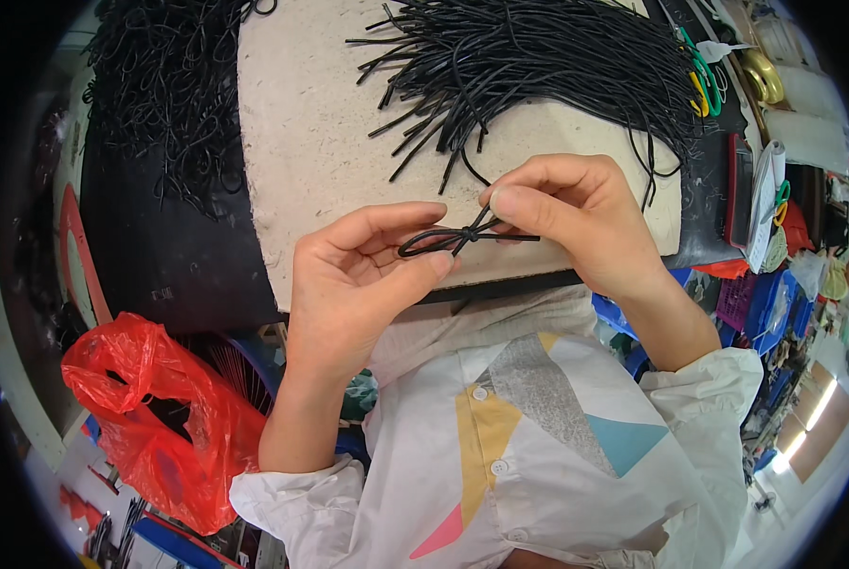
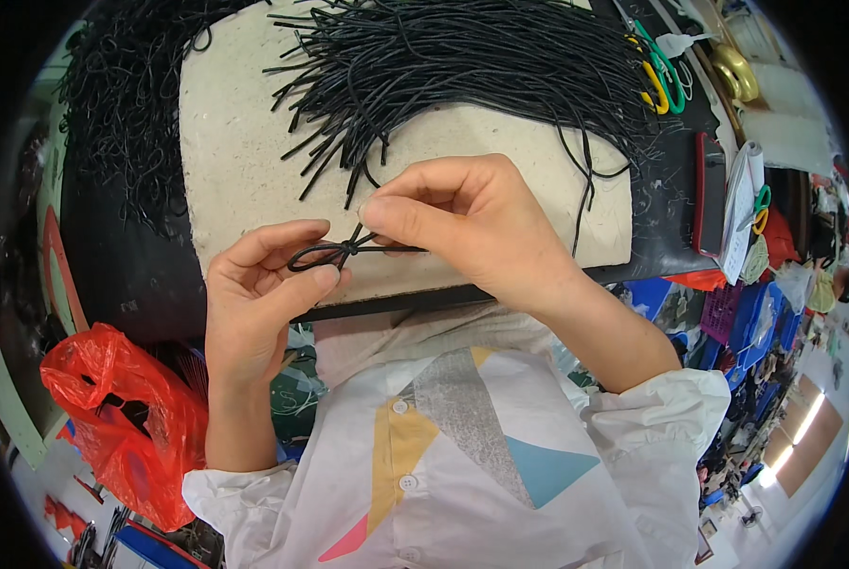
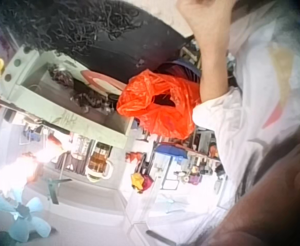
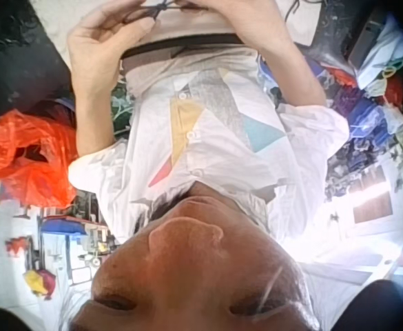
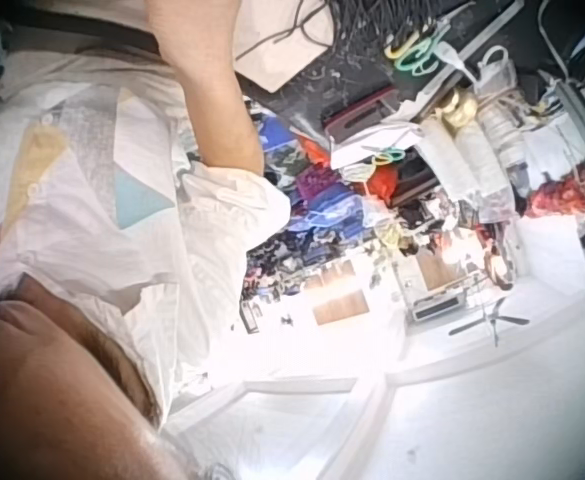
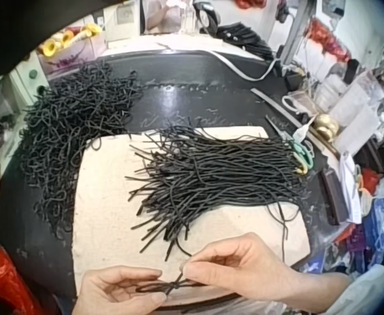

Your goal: Manual assembly and knotting of thin black cords or elastic bands, likely for shoe components.

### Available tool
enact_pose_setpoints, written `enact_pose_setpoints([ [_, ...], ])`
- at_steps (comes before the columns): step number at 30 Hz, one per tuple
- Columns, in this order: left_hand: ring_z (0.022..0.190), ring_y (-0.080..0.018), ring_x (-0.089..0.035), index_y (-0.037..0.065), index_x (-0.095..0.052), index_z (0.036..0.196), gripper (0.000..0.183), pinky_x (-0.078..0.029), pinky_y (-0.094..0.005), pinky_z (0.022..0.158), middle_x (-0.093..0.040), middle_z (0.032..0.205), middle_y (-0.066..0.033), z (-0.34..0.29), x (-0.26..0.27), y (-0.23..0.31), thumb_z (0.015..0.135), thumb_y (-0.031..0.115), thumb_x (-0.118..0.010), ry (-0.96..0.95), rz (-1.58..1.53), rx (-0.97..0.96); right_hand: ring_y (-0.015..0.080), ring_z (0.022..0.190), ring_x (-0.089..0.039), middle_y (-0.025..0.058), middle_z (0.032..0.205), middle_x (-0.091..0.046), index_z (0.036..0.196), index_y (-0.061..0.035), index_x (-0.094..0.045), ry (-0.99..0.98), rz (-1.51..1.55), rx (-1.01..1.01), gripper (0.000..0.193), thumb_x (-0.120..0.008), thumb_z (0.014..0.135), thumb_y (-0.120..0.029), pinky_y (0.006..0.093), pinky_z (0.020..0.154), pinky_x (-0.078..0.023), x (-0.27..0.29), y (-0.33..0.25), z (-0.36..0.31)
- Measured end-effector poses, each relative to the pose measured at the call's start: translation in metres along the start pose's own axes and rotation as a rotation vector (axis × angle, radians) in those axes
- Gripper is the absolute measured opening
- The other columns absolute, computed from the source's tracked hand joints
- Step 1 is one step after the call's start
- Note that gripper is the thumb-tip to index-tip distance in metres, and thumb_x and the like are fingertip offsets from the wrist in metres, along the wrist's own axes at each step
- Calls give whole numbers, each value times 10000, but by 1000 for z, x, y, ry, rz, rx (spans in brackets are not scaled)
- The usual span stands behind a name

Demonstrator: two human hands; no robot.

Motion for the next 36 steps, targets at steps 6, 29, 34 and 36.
enact_pose_setpoints([
  [6, 815, -205, -612, -95, -536, 1033, 297, -526, -321, 741, -601, 919, -178, 0, -1, -3, 745, -47, -591, -24, -105, 108, 75, 681, -569, 32, 728, -619, 846, 13, -642, 32, -5, 2, 172, -606, 815, -152, 203, 637, -463, 3, 0, 1],
  [29, 602, -105, -571, -54, -623, 814, 92, -443, -210, 535, -615, 674, -88, 2, 6, 19, 763, 22, -624, -92, 188, -31, 63, 718, -516, 13, 786, -588, 855, 5, -597, -264, -38, 74, 117, -559, 831, -103, 220, 645, -430, -21, -17, 5],
  [34, 904, -125, -559, 4, -621, 1003, 227, -420, -214, 762, -604, 988, -74, 6, 90, 101, 792, 89, -624, 592, 1016, -705, 172, 747, -509, -8, 744, -567, 784, -97, -658, 513, -1407, 898, 103, -670, 683, -112, 303, 668, -353, 45, -71, 28],
  [36, 877, -147, -562, 42, -647, 961, 194, -433, -235, 738, -573, 1062, -99, 0, 95, 115, 769, 73, -636, 761, 1201, -770, 152, 785, -509, -20, 769, -571, 758, -97, -654, 497, -1411, 848, 75, -669, 685, -102, 301, 713, -342, 53, -71, 29],
])
Point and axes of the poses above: each hand's wrist, its own z-axis towards the middle knuckle, its own x-axis out of the back of the hand, y = z × x, the point moved 6 cm from there along z, towards the middle knuckle
